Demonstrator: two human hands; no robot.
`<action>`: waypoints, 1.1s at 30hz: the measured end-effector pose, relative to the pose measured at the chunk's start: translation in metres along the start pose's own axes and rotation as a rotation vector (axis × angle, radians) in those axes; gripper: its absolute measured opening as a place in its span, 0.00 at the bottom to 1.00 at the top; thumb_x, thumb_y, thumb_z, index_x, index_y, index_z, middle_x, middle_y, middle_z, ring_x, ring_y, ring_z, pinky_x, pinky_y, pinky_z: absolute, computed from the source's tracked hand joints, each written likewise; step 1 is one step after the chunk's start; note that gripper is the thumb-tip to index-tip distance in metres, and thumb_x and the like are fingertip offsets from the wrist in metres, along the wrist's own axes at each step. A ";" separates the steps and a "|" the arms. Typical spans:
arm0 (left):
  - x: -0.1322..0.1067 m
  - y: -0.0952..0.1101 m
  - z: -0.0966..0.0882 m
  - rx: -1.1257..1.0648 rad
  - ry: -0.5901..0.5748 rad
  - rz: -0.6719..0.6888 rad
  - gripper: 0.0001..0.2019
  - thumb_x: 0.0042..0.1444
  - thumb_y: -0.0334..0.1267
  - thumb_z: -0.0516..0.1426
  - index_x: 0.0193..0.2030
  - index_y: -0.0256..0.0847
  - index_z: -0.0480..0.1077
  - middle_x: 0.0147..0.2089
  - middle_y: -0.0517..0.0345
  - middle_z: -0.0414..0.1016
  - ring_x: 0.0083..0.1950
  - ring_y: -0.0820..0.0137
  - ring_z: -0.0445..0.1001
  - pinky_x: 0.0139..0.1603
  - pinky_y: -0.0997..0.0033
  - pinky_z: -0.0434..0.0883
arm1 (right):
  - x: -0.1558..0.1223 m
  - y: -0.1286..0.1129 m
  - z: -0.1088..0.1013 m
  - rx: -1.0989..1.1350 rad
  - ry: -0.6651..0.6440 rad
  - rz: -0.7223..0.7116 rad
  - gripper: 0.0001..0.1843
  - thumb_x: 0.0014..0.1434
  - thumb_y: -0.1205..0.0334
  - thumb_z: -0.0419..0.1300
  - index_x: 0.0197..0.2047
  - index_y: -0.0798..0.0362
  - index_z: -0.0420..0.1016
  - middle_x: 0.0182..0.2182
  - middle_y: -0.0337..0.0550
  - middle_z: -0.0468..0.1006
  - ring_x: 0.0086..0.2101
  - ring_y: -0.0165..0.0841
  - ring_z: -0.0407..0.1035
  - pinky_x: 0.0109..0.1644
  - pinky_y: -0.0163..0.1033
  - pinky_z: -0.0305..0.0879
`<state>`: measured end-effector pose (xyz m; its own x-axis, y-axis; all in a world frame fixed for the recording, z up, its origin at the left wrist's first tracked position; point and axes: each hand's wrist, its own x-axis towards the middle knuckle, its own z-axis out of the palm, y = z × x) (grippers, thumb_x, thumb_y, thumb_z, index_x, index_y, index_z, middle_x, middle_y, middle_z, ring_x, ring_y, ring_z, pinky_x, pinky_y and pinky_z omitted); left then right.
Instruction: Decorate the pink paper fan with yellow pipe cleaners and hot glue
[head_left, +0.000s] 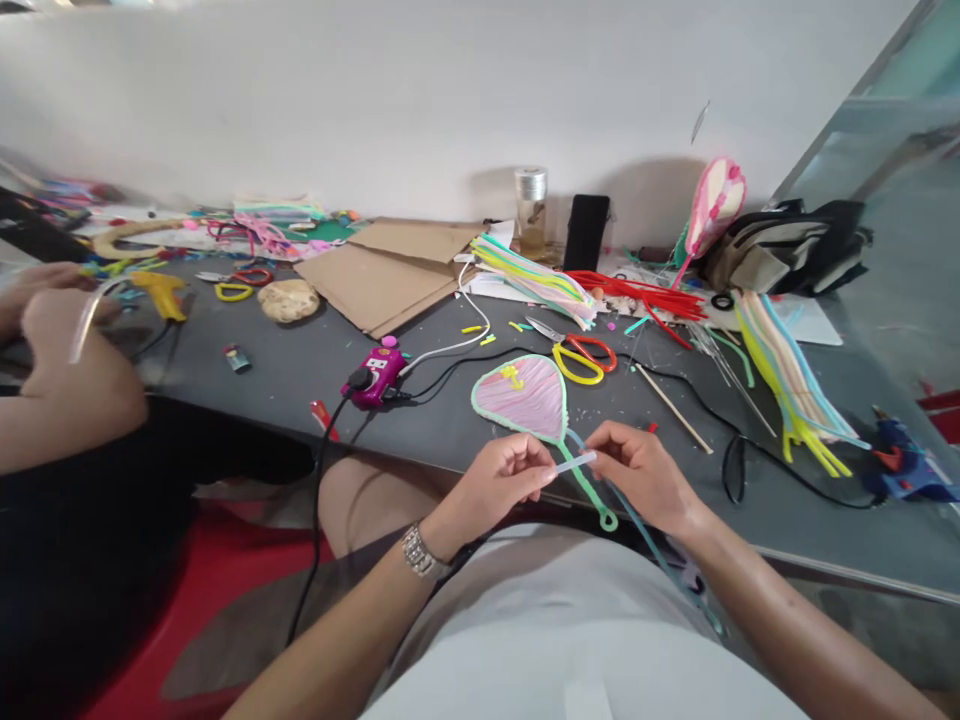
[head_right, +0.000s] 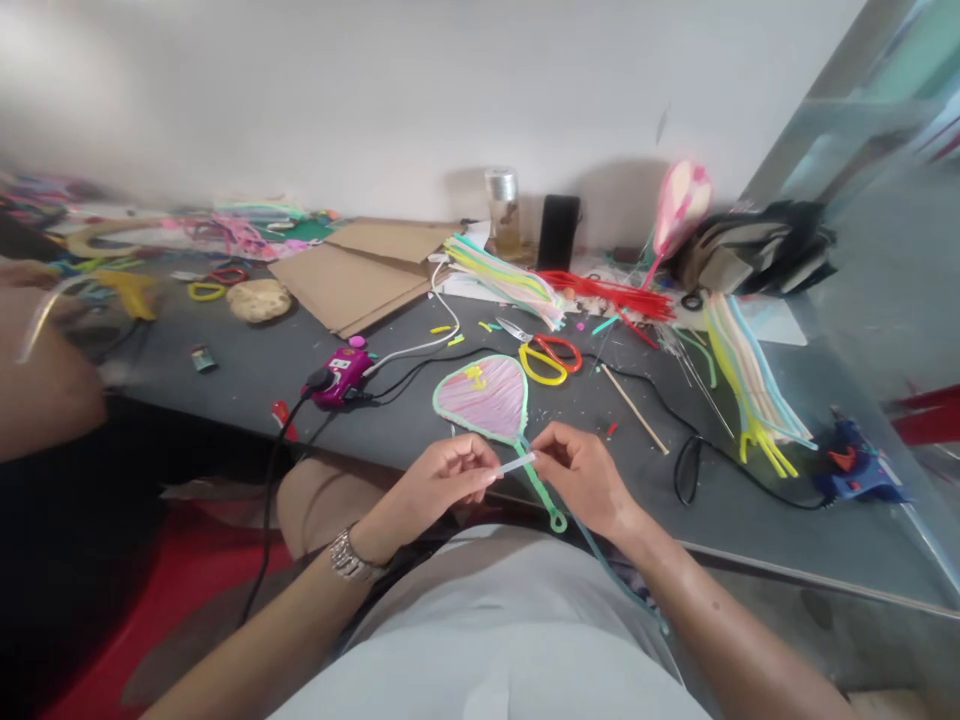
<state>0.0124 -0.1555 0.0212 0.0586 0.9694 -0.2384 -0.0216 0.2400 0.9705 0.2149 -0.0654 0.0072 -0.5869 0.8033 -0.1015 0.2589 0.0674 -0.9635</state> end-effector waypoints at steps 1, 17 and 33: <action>0.000 -0.001 0.000 0.002 0.010 -0.003 0.12 0.56 0.44 0.65 0.35 0.37 0.72 0.28 0.63 0.70 0.28 0.75 0.68 0.30 0.75 0.63 | -0.001 0.002 0.002 0.008 -0.016 0.023 0.15 0.59 0.50 0.64 0.33 0.53 0.74 0.22 0.34 0.70 0.25 0.27 0.60 0.29 0.34 0.55; 0.003 0.002 0.006 -0.139 0.118 -0.017 0.13 0.54 0.46 0.66 0.37 0.37 0.78 0.24 0.59 0.73 0.26 0.72 0.69 0.31 0.73 0.65 | 0.003 0.001 0.021 0.282 -0.130 0.013 0.20 0.56 0.43 0.70 0.33 0.53 0.76 0.26 0.37 0.73 0.28 0.29 0.63 0.34 0.36 0.63; 0.008 -0.012 0.012 -0.310 0.104 -0.080 0.14 0.52 0.47 0.69 0.33 0.38 0.76 0.24 0.60 0.73 0.25 0.74 0.70 0.29 0.75 0.66 | 0.003 0.003 0.024 0.301 -0.118 0.072 0.22 0.53 0.42 0.72 0.33 0.53 0.75 0.25 0.36 0.73 0.27 0.28 0.65 0.33 0.36 0.63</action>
<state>0.0250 -0.1510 0.0082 -0.0298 0.9430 -0.3315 -0.3247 0.3045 0.8955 0.1954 -0.0775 -0.0024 -0.6650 0.7241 -0.1830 0.0749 -0.1791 -0.9810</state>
